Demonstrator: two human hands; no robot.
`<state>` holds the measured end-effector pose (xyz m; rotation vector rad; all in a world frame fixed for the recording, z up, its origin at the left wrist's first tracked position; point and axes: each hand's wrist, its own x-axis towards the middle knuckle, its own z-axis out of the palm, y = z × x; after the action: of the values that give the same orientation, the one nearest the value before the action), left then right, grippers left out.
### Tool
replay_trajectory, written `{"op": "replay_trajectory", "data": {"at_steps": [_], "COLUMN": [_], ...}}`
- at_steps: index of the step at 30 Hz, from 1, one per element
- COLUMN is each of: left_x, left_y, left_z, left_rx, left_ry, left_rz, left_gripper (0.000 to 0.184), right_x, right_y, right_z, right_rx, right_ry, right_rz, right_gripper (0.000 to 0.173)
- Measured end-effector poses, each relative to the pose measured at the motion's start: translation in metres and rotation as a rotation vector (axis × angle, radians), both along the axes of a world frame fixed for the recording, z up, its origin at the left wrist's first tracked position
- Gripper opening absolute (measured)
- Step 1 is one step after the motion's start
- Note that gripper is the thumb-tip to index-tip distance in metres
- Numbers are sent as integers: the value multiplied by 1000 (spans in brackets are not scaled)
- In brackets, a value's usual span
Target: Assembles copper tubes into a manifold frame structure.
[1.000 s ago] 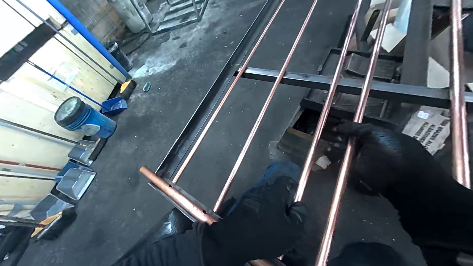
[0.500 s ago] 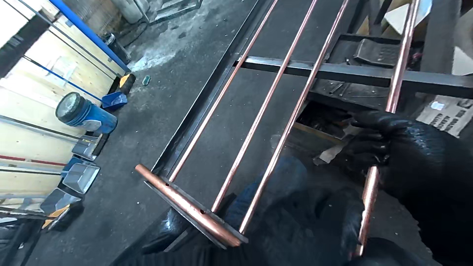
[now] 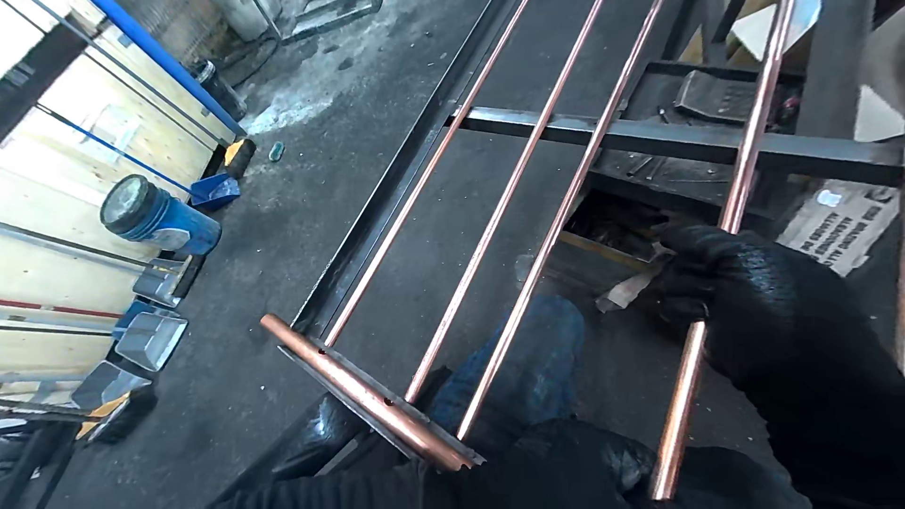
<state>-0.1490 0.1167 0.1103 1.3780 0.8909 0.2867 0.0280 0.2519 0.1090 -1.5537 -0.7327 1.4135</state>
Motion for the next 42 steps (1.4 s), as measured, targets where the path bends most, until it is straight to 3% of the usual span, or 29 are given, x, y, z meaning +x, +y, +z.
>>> {"op": "replay_trajectory", "data": {"at_steps": [11,15,17,20,24,30,35,39,42], "left_x": [-2,-15,-14,-8,-14,-14,-12,-9,-4], "left_y": [2,-25,-24,-11,-21,-20,-22,-21,-18], "left_z": [-10,-73,-72,-45,-75,-73,-76,-78,-65], "left_rx": [-81,-88,-109,-164,-87,-31,62,46,122], "left_ry": [49,-205,-201,-33,-255,-196,-135,-171,-140], "left_rz": [-90,0,19,-36,-8,-19,2,3,8], "left_gripper": [37,23,22,23,24,28,30,27,40], "right_x": [-6,-3,-2,1,8,15,20,18,18], "right_y": [-6,-4,-3,-2,-3,-4,-3,-2,0], "right_z": [-3,-5,-5,-7,-11,-12,-13,-14,-11], "right_rx": [-2,10,8,1,7,88,110,88,27], "right_ry": [-118,-27,25,112,260,415,522,474,190], "right_rz": [-45,-36,-20,8,58,190,242,219,184], "right_gripper": [20,17,17,20,22,37,35,32,24]}}
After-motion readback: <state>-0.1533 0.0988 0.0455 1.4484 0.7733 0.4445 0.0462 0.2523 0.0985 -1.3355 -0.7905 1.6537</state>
